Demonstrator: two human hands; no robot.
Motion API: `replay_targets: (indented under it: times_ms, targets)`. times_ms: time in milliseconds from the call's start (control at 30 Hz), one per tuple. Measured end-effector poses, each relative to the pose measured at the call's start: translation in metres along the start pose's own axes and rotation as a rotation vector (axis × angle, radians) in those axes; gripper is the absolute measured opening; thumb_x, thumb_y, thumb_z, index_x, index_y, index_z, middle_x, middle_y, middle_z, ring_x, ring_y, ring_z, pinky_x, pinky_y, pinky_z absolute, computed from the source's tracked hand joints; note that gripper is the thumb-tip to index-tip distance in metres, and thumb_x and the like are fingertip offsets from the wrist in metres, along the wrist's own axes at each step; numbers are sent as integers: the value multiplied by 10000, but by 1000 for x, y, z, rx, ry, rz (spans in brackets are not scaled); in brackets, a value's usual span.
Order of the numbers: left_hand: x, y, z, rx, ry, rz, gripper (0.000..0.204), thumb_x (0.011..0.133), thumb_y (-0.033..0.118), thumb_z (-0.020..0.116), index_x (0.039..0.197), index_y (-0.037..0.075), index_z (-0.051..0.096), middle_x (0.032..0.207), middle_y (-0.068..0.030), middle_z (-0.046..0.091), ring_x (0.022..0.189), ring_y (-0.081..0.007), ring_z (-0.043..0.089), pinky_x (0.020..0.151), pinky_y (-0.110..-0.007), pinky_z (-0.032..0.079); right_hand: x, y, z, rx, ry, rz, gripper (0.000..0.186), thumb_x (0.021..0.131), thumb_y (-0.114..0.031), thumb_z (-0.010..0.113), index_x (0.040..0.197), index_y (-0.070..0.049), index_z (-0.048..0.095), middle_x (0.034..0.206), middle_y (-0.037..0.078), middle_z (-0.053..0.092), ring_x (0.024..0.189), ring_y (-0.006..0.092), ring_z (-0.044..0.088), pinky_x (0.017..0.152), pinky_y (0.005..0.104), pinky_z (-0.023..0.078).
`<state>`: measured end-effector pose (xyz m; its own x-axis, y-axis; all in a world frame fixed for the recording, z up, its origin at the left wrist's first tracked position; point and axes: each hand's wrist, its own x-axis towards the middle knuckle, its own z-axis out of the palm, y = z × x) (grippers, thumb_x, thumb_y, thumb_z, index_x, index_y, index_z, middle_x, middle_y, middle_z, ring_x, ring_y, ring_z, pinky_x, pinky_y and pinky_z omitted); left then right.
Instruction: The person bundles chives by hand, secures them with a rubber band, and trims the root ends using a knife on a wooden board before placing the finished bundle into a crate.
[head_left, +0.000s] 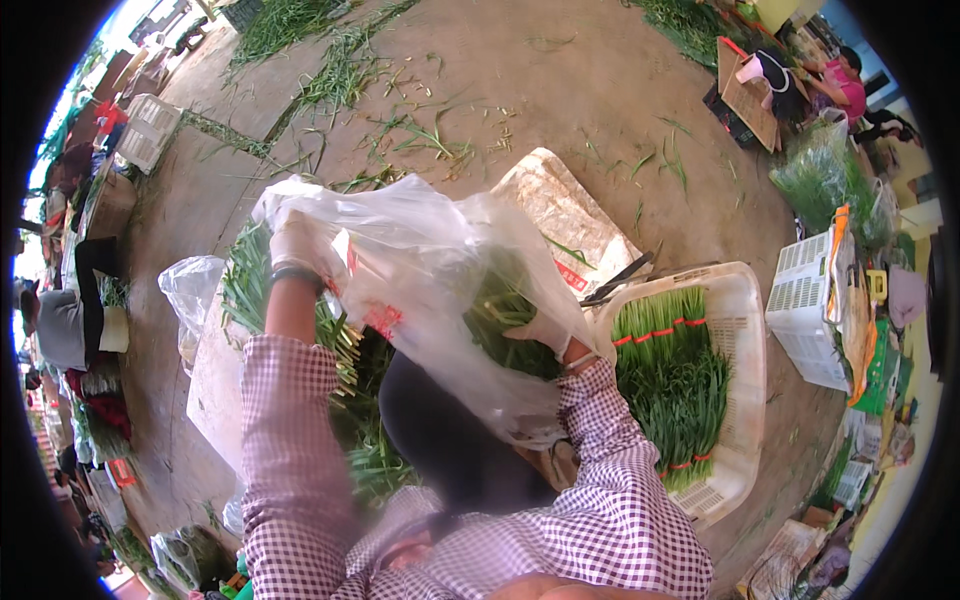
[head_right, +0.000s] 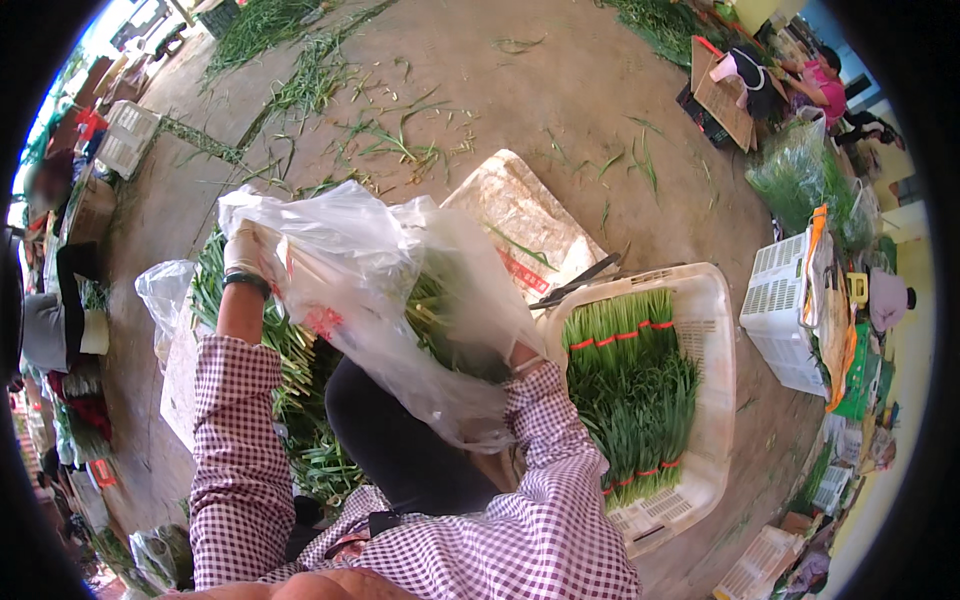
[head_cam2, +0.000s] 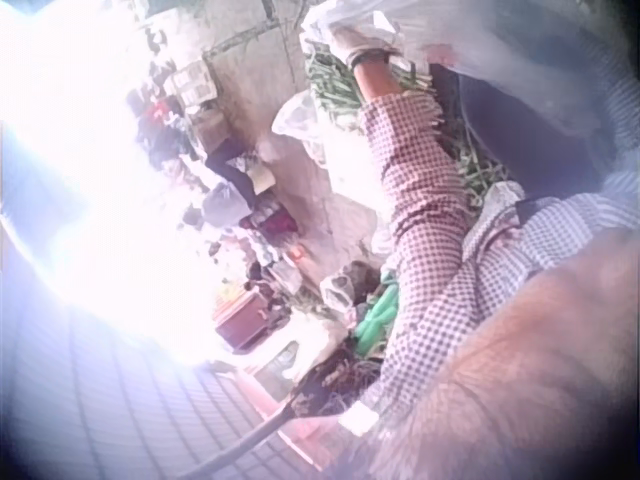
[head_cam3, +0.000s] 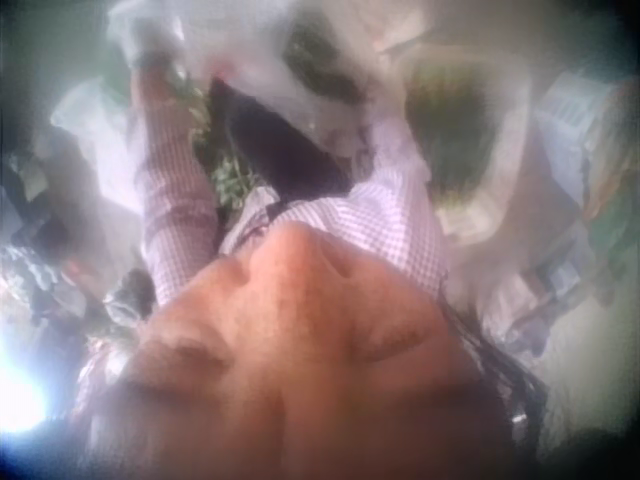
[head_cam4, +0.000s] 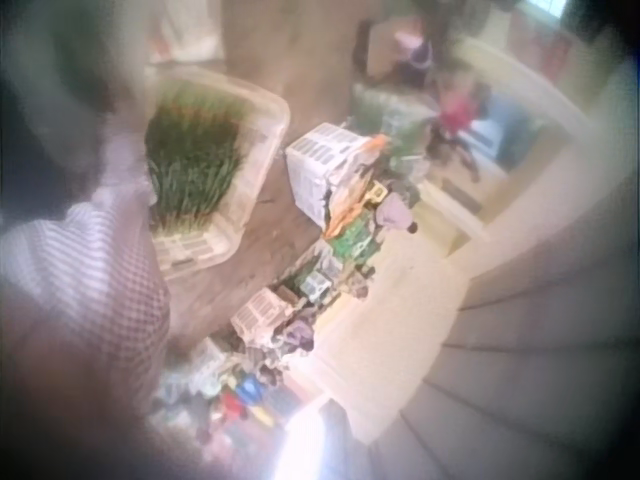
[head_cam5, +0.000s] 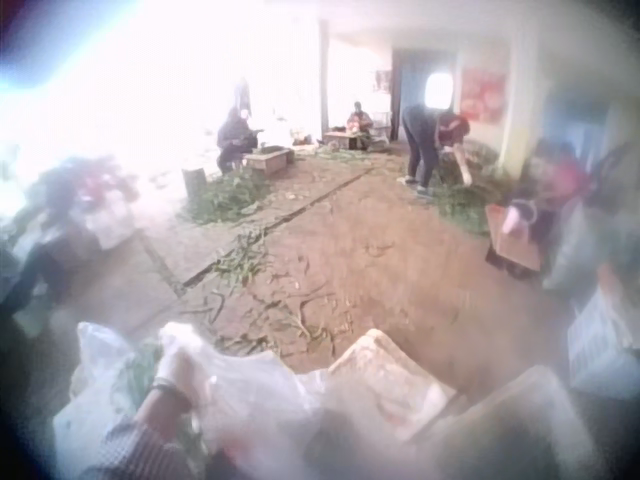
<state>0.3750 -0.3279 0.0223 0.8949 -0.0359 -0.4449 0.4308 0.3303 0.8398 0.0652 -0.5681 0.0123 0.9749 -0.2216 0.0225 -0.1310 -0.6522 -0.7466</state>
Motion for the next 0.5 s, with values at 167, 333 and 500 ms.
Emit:
replay_targets:
  times_ms: [167, 333, 500]
  targets:
    - [-25, -4, -29, 653, 6, 429, 681, 829, 331, 753, 1357, -5, 483, 1131, -84, 607, 1037, -205, 581, 849, -335, 507, -21, 26, 13, 441, -141, 74, 585, 698, -128, 803, 1233, -13, 596, 1117, 97, 668, 1030, 226, 618, 936, 340, 480]
    - [-209, -2, 26, 714, -252, 793, 1016, 621, 381, 885, 1447, 71, 381, 1519, -177, 311, 1405, -344, 283, 1152, -491, 242, -28, 35, 21, 821, -164, 204, 536, 757, -69, 755, 1262, -8, 589, 1168, 74, 660, 1056, 185, 611, 955, 319, 474]
    - [-205, -28, 38, 1578, -286, 1015, 673, 635, 346, 844, 1221, 132, 591, 1313, -142, 530, 1268, -347, 447, 1113, -497, 276, -28, 11, 17, 921, -286, 229, 561, 764, -84, 749, 1292, -11, 572, 1197, 62, 648, 1077, 173, 596, 966, 309, 463]
